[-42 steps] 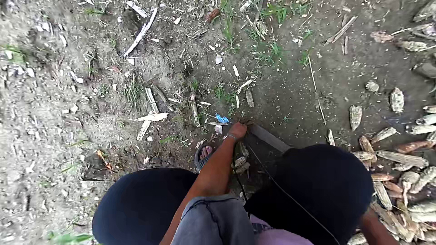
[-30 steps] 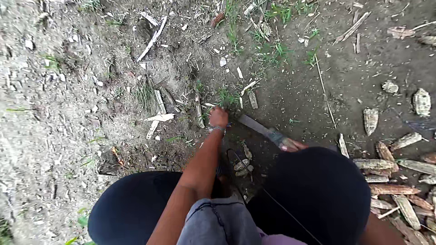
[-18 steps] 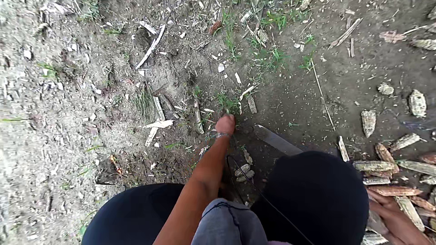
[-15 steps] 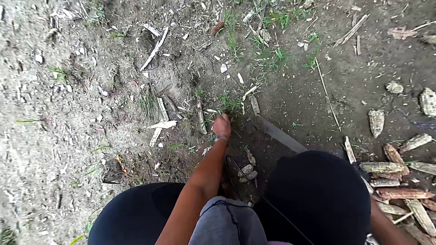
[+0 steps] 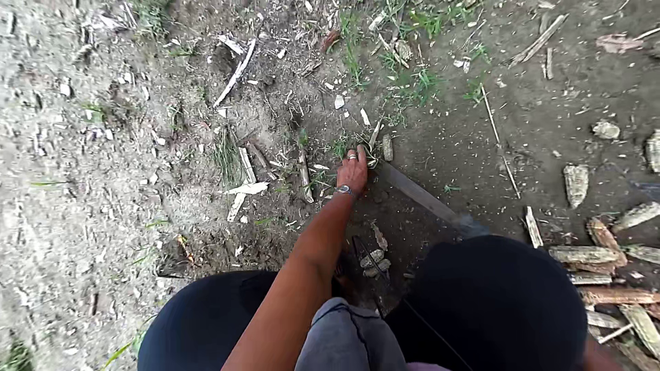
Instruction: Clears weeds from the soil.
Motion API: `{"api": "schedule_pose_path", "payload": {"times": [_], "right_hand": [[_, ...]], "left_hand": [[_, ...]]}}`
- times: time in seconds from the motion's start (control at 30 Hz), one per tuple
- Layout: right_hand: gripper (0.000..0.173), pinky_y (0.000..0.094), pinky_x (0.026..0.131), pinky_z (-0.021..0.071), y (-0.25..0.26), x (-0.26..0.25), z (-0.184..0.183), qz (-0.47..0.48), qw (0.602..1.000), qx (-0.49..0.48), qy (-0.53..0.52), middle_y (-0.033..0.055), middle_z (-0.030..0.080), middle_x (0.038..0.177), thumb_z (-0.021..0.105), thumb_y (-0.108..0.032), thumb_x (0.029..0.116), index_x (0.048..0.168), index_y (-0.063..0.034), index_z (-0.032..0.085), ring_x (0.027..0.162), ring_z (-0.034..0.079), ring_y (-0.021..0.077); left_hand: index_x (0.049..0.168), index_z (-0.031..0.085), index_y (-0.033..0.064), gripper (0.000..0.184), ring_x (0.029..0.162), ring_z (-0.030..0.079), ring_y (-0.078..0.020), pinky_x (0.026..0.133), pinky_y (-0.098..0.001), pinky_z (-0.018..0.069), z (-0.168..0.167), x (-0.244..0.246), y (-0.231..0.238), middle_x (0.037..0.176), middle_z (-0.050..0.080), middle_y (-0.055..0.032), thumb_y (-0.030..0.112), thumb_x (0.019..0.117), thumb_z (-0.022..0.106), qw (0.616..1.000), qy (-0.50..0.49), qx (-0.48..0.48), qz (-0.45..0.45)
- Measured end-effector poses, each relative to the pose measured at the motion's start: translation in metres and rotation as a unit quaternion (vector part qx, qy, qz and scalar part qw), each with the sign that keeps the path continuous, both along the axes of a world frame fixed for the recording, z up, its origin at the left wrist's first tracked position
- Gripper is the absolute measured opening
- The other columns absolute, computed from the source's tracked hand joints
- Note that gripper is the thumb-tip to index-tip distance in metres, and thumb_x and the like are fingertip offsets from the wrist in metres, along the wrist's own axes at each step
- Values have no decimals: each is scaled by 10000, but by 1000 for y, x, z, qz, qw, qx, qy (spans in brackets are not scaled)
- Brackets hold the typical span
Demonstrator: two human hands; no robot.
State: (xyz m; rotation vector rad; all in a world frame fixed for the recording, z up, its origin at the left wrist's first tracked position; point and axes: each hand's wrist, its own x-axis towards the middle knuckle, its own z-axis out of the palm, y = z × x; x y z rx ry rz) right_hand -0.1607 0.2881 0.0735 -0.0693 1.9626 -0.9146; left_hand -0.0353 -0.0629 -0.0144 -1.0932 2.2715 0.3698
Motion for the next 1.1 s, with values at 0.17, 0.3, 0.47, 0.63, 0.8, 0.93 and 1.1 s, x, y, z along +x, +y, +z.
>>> {"api": "schedule_pose_path", "payload": {"times": [0.17, 0.3, 0.47, 0.63, 0.8, 0.93, 1.1], "right_hand": [[310, 199, 542, 573, 119, 5, -9, -141, 964, -197, -104, -104, 749, 795, 736, -218, 861, 1165, -276, 762, 600, 666, 18], [414, 191, 724, 593, 54, -11, -7, -69, 986, -139, -68, -55, 749, 987, 678, -252, 876, 1273, -131, 676, 798, 692, -1], [413, 276, 465, 539, -103, 6, -63, -51, 978, -137, -147, 57, 667, 731, 607, -133, 1009, 1395, -1, 547, 512, 611, 128], [606, 408, 928, 586, -70, 20, -72, 171, 949, -190, 185, 182, 736, 1179, 787, -261, 847, 1361, 20, 634, 1007, 740, 238], [451, 286, 1050, 483, 3, -8, -29, 71, 990, -99, 67, 195, 690, 1256, 665, -89, 925, 1326, 107, 604, 1143, 661, 134], [331, 197, 542, 569, 91, -29, -7, -99, 975, -162, -113, -76, 747, 812, 772, -290, 812, 1141, -252, 769, 609, 662, 18], [366, 198, 662, 583, 28, -32, -18, -43, 984, -100, -137, -71, 734, 921, 643, -254, 874, 1225, -159, 677, 734, 676, 4]], "left_hand": [[1500, 397, 0, 504, 1139, 682, -488, 947, -657, 538, 15, 4, -19, 1208, 683, -311, 208, 1060, 526, 990, 7, 80, 118], [1476, 449, -56, 512, 1192, 643, -517, 1022, -677, 496, 21, 55, -39, 1227, 662, -352, 285, 1095, 483, 940, 151, 33, 306], [1569, 360, 35, 521, 1243, 619, -504, 1045, -666, 469, 37, 80, -60, 1286, 646, -336, 241, 1098, 451, 914, 145, -49, 375], [1563, 480, 181, 575, 1397, 462, -504, 976, -651, 526, 18, 29, -58, 1689, 247, -222, 198, 995, 566, 967, 184, -52, 166], [1624, 358, 317, 680, 1468, 371, -518, 878, -717, 530, -4, 3, -53, 1728, 220, -114, 235, 993, 598, 996, 66, -63, 6], [1538, 427, 55, 514, 1353, 494, -526, 880, -639, 563, -8, 22, -53, 1581, 416, -248, 85, 1034, 523, 995, 26, -84, 35], [1486, 422, 15, 514, 1206, 641, -497, 935, -641, 560, 8, 19, -67, 1562, 416, -302, 92, 1008, 595, 992, 31, 37, 119]]}}
